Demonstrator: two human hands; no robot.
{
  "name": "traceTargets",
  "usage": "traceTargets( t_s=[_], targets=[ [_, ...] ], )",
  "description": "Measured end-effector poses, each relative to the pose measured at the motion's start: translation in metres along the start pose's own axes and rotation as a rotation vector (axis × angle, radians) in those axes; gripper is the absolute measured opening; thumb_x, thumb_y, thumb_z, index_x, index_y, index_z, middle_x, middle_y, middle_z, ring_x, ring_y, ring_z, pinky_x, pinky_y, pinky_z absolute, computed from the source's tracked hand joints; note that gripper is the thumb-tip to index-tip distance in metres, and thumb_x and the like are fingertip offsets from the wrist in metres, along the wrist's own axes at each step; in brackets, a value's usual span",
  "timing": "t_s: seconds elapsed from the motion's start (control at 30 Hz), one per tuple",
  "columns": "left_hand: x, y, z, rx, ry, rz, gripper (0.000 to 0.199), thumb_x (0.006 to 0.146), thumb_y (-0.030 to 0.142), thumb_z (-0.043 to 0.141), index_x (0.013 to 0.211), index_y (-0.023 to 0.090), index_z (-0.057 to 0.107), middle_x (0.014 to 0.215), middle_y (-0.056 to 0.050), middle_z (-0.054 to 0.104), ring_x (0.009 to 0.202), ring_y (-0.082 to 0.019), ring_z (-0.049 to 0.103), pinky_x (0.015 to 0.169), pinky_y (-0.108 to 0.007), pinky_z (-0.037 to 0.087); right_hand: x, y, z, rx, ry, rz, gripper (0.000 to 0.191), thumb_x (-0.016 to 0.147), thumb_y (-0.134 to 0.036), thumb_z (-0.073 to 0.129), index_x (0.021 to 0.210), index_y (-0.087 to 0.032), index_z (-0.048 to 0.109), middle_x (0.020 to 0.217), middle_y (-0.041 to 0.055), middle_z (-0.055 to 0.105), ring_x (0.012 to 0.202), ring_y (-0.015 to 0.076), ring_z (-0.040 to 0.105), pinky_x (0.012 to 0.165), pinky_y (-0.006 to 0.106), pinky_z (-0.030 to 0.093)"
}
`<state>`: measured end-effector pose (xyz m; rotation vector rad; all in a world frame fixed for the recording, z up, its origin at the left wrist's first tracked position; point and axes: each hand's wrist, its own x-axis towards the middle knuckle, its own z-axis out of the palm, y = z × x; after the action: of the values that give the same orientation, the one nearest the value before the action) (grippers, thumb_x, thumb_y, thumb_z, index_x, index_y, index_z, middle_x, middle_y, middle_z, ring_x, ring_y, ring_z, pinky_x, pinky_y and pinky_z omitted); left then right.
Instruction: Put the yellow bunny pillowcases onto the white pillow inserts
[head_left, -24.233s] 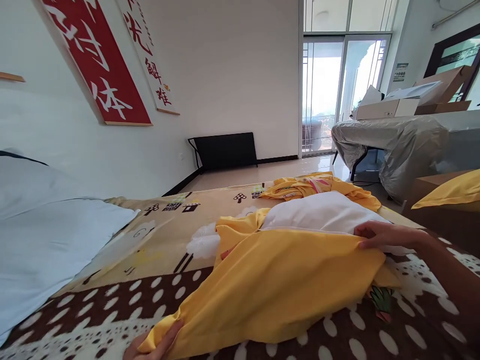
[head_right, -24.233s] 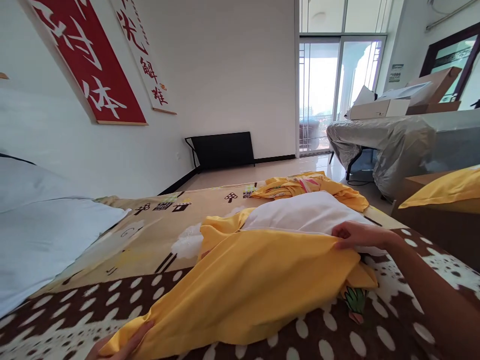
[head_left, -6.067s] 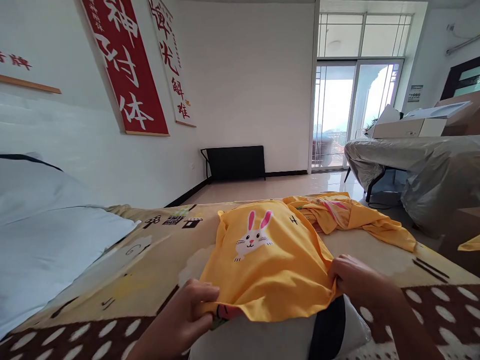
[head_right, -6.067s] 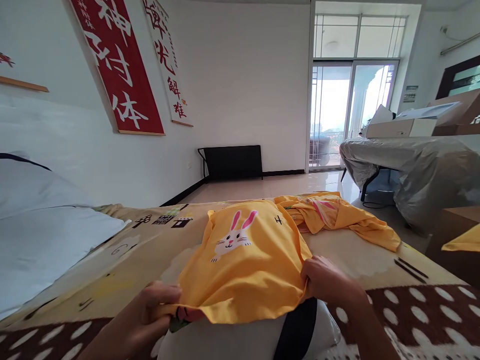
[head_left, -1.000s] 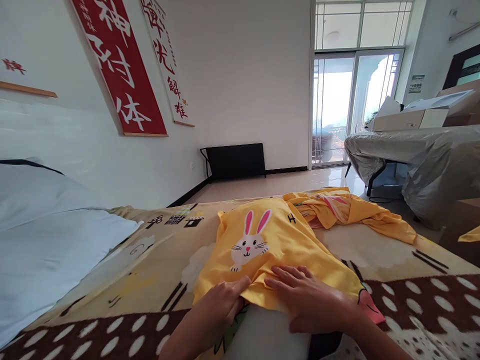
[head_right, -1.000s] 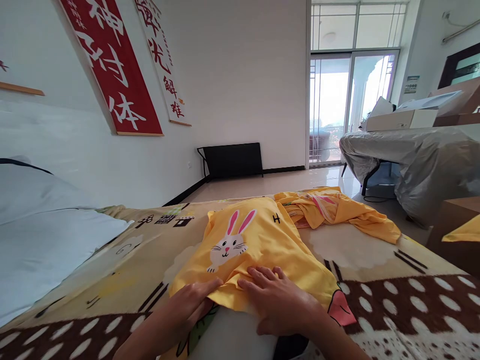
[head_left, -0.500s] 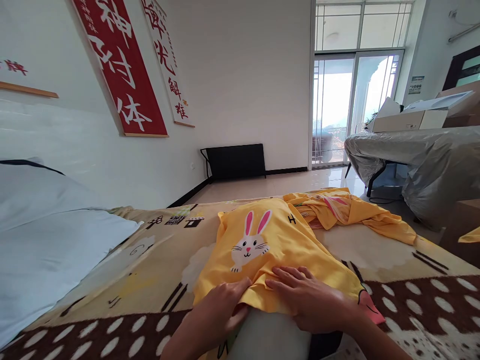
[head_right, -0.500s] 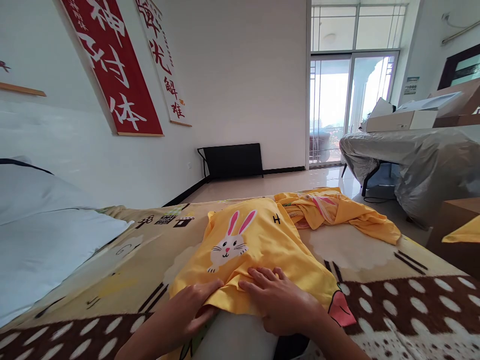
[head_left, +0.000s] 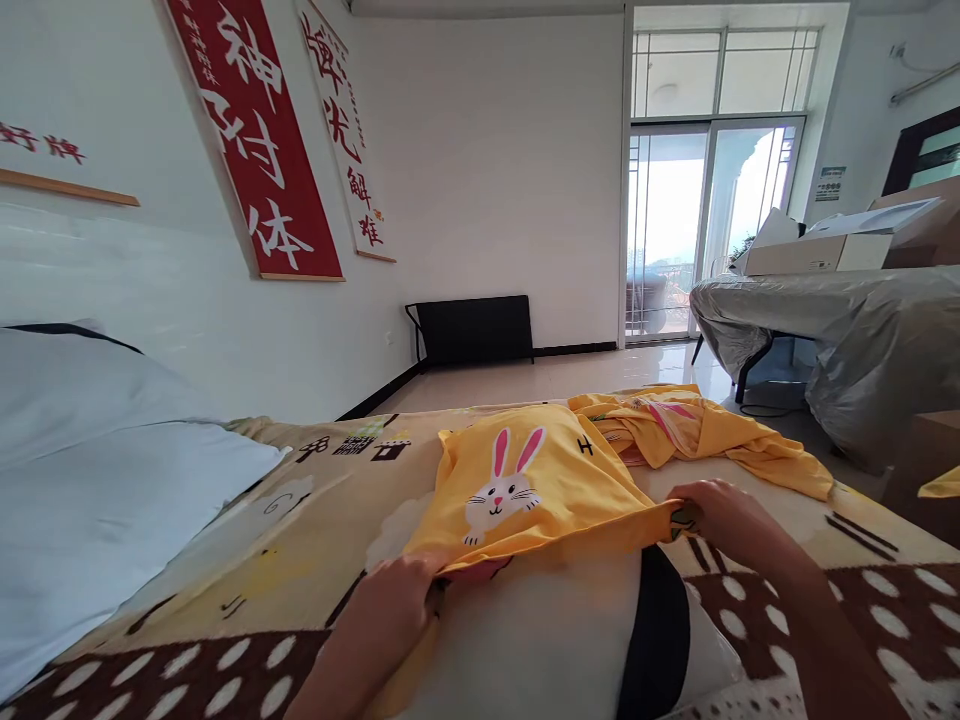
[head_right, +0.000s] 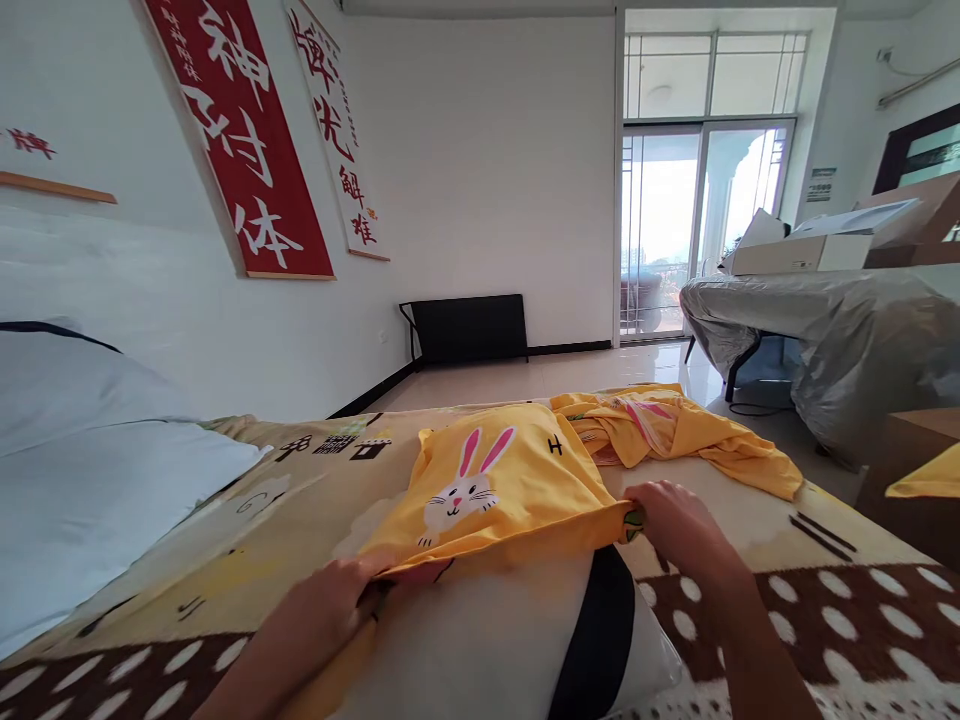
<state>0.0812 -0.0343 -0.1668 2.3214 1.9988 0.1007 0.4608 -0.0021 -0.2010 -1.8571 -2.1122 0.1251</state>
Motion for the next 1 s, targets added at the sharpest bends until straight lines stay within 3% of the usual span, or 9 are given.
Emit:
traceTargets(
  t_s=[0.13,0.23,0.33,0.4,0.53,0.6,0.7,0.87,1.0],
  targets=[
    [-0.005,-0.024,-0.008,0.058,0.129,-0.147,0.038,0.087,0.023,0.028,0.1,0.021,0.064,0.094,-0.01,0.07,0.09,-0.028,0.062,0.072,-0.035,0.04,0.015,0.024,0.002,0.064,0.187,0.078,0.028,0.087,-0.033,0.039,0.084,-0.023,0.065,0.084,0.0066,0.069,0.078,0.0224,0.061,0.066,0.028,0.037],
    [0.002,-0.03,-0.013,0.137,0.419,-0.117,0.038,0.089,0.025,0.027,0.105,0.018,0.061,0.101,-0.011,0.067,0.096,-0.027,0.059,0.081,-0.038,0.037,0.037,0.027,0.014,0.171,0.364,0.135,0.032,0.089,-0.039,0.036,0.086,-0.021,0.061,0.079,0.0071,0.067,0.073,0.0216,0.06,0.062,0.027,0.037],
    [0.032,-0.028,-0.029,0.294,0.707,-0.081,0.038,0.092,0.026,0.027,0.109,0.015,0.059,0.104,-0.013,0.064,0.101,-0.028,0.054,0.087,-0.04,0.033,0.072,0.022,0.025,0.28,0.468,0.177,0.033,0.092,-0.036,0.032,0.089,-0.018,0.059,0.078,0.0071,0.066,0.073,0.0194,0.06,0.062,0.025,0.038],
    [0.065,-0.026,-0.044,0.404,0.792,-0.059,0.038,0.093,0.022,0.024,0.109,0.015,0.058,0.101,-0.013,0.063,0.1,-0.029,0.052,0.089,-0.042,0.03,0.101,0.017,0.031,0.281,0.499,0.225,0.035,0.093,-0.033,0.028,0.094,-0.016,0.058,0.084,0.0085,0.067,0.078,0.0194,0.061,0.065,0.025,0.039],
    [0.14,-0.037,-0.057,0.457,0.77,-0.051,0.041,0.092,0.015,0.017,0.104,0.015,0.057,0.096,-0.013,0.06,0.099,-0.028,0.049,0.09,-0.045,0.027,0.157,0.01,0.043,0.217,0.483,0.258,0.036,0.096,-0.03,0.024,0.102,-0.015,0.055,0.1,0.0115,0.066,0.09,0.0203,0.06,0.069,0.025,0.038],
    [0.169,-0.047,-0.044,0.431,0.737,-0.069,0.041,0.092,0.014,0.018,0.103,0.015,0.057,0.097,-0.014,0.059,0.102,-0.029,0.048,0.092,-0.046,0.026,0.179,0.008,0.054,0.173,0.45,0.268,0.036,0.097,-0.029,0.022,0.105,-0.015,0.054,0.103,0.0132,0.066,0.091,0.0212,0.061,0.069,0.026,0.037],
    [0.198,-0.062,-0.004,0.38,0.672,-0.082,0.04,0.091,0.016,0.02,0.106,0.014,0.057,0.101,-0.016,0.059,0.105,-0.03,0.048,0.094,-0.048,0.026,0.199,0.008,0.079,0.101,0.362,0.262,0.036,0.098,-0.028,0.022,0.106,-0.015,0.054,0.102,0.0149,0.066,0.09,0.0221,0.062,0.067,0.027,0.036],
    [0.222,-0.078,0.071,0.236,0.438,-0.062,0.035,0.088,0.02,0.029,0.098,0.017,0.063,0.1,-0.017,0.063,0.103,-0.029,0.054,0.091,-0.046,0.033,0.209,0.009,0.122,0.01,0.148,0.217,0.028,0.096,-0.03,0.033,0.103,-0.017,0.057,0.094,0.0142,0.068,0.087,0.0249,0.065,0.069,0.03,0.038],
    [0.207,-0.105,0.09,0.097,0.314,-0.143,0.036,0.086,0.029,0.034,0.107,0.016,0.059,0.11,-0.019,0.061,0.107,-0.03,0.054,0.088,-0.046,0.038,0.196,0.021,0.124,-0.018,0.073,0.228,0.028,0.094,-0.034,0.039,0.108,-0.017,0.055,0.098,0.0153,0.067,0.088,0.0258,0.065,0.069,0.031,0.04]
  ],
)
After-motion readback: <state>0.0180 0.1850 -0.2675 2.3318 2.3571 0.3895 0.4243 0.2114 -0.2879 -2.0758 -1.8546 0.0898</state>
